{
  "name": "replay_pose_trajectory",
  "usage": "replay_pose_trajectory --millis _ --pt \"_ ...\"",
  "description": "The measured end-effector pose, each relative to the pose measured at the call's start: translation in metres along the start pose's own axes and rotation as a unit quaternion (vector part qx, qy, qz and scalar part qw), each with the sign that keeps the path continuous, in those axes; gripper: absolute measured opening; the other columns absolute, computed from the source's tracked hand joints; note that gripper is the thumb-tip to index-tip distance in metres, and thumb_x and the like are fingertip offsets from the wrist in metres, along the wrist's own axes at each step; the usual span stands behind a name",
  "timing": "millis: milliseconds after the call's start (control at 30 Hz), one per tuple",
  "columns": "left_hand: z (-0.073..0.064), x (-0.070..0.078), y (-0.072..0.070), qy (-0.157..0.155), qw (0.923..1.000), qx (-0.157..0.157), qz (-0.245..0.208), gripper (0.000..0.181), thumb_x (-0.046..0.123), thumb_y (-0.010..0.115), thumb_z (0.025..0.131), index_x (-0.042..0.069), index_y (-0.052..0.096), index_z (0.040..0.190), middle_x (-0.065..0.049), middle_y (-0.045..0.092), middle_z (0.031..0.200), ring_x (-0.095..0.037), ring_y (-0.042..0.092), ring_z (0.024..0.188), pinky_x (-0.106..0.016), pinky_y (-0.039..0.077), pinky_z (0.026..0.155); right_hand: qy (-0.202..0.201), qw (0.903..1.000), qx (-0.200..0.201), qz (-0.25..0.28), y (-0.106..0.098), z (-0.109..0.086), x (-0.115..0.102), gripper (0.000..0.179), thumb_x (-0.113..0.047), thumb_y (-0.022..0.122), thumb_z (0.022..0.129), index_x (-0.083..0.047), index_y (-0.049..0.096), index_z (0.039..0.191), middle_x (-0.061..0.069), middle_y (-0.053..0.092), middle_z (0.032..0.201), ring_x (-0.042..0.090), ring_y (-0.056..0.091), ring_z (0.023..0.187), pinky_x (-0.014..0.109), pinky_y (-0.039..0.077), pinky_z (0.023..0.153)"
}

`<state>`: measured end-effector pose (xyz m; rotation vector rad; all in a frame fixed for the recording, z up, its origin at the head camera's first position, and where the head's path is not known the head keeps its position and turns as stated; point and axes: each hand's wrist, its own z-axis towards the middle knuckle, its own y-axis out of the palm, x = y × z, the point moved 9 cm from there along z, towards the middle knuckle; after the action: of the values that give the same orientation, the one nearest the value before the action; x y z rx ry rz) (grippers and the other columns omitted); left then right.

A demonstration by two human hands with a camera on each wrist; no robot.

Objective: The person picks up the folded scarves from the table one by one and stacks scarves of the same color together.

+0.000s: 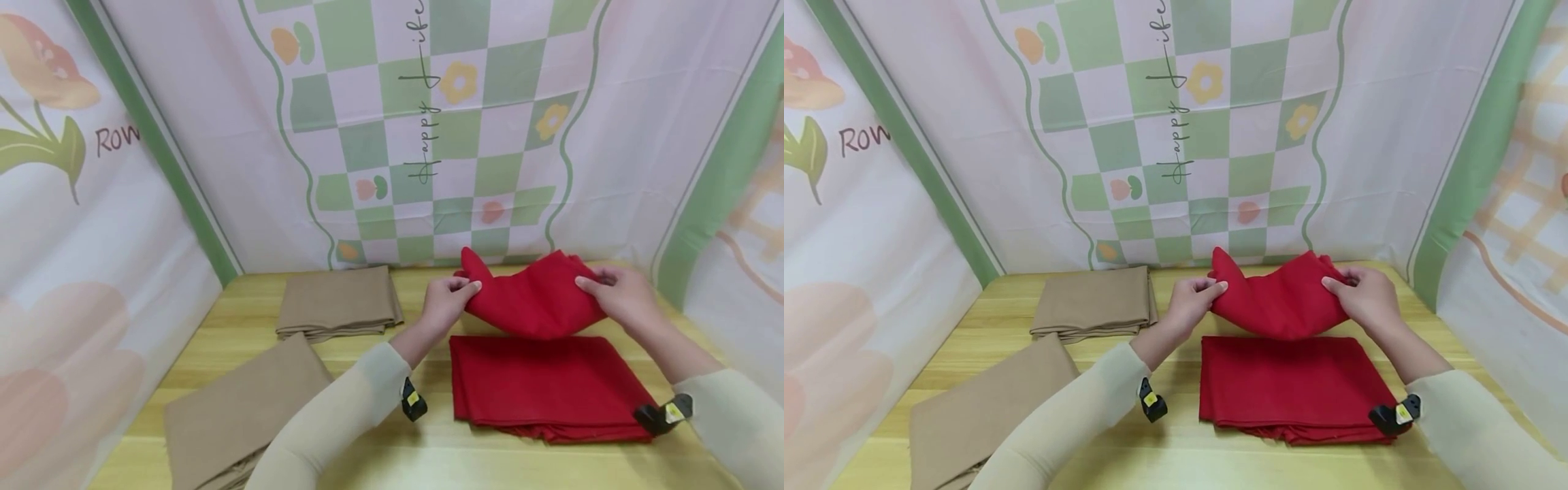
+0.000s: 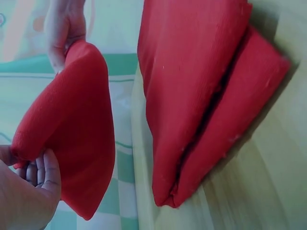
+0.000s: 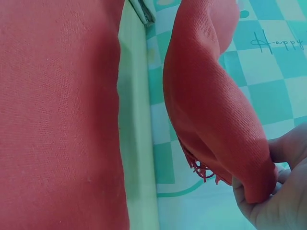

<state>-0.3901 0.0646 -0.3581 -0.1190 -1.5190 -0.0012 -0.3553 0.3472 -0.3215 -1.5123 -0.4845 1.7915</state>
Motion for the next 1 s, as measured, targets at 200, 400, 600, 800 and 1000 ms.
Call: replay_pose_trajectory --millis 200,400,600,800,1000 --pt "-0.007 -0.001 -0.001 -0.005 1.0 -0.004 -0.005 0.011 0.021 0.073 0.088 0.011 0.077 0.088 0.006 0.068 0.082 -0.006 0.057 0.082 -0.026 0.049 0.067 0.0 1.0 0.002 -0.005 -0.006 -0.009 -0.001 0.042 -0.032 0.06 0.096 0.007 0.062 0.112 0.027 0.062 0.106 0.024 0.054 0.081 0.024 0.045 0.057" --pt "-0.017 0.002 -0.002 0.005 0.9999 -0.005 -0.01 0.012 0.021 0.074 0.088 0.01 0.077 0.089 0.005 0.067 0.078 -0.007 0.055 0.074 -0.023 0.046 0.062 -0.002 0.9997 0.0 -0.022 -0.012 -0.02 -0.001 0.046 -0.033 0.059 0.097 0.009 0.059 0.116 0.033 0.059 0.111 0.036 0.055 0.088 0.029 0.045 0.059" --pt "-0.029 0.002 -0.001 0.007 0.9998 -0.014 -0.013 0.013 0.021 0.073 0.089 0.009 0.076 0.093 0.004 0.065 0.077 -0.008 0.053 0.066 -0.022 0.044 0.057 -0.011 0.9994 0.001 -0.032 -0.015 -0.029 0.0 0.049 -0.034 0.058 0.097 0.009 0.057 0.12 0.034 0.058 0.114 0.043 0.053 0.099 0.033 0.042 0.066" --pt "-0.037 0.003 0.001 0.017 0.9996 -0.016 -0.016 0.015 0.019 0.074 0.088 0.007 0.076 0.097 0.005 0.067 0.084 -0.007 0.059 0.077 -0.025 0.052 0.067 -0.025 0.9991 0.002 -0.034 -0.017 -0.036 -0.001 0.045 -0.033 0.059 0.097 0.007 0.06 0.116 0.031 0.061 0.109 0.041 0.054 0.096 0.03 0.04 0.065" --pt "-0.044 0.003 0.002 0.021 0.9994 -0.022 -0.017 0.015 0.018 0.073 0.088 0.006 0.076 0.098 0.005 0.068 0.084 -0.009 0.059 0.07 -0.026 0.053 0.062 -0.024 0.999 0.002 -0.039 -0.018 -0.044 0.0 0.043 -0.033 0.061 0.096 0.007 0.06 0.114 0.031 0.061 0.107 0.042 0.054 0.094 0.029 0.04 0.062"
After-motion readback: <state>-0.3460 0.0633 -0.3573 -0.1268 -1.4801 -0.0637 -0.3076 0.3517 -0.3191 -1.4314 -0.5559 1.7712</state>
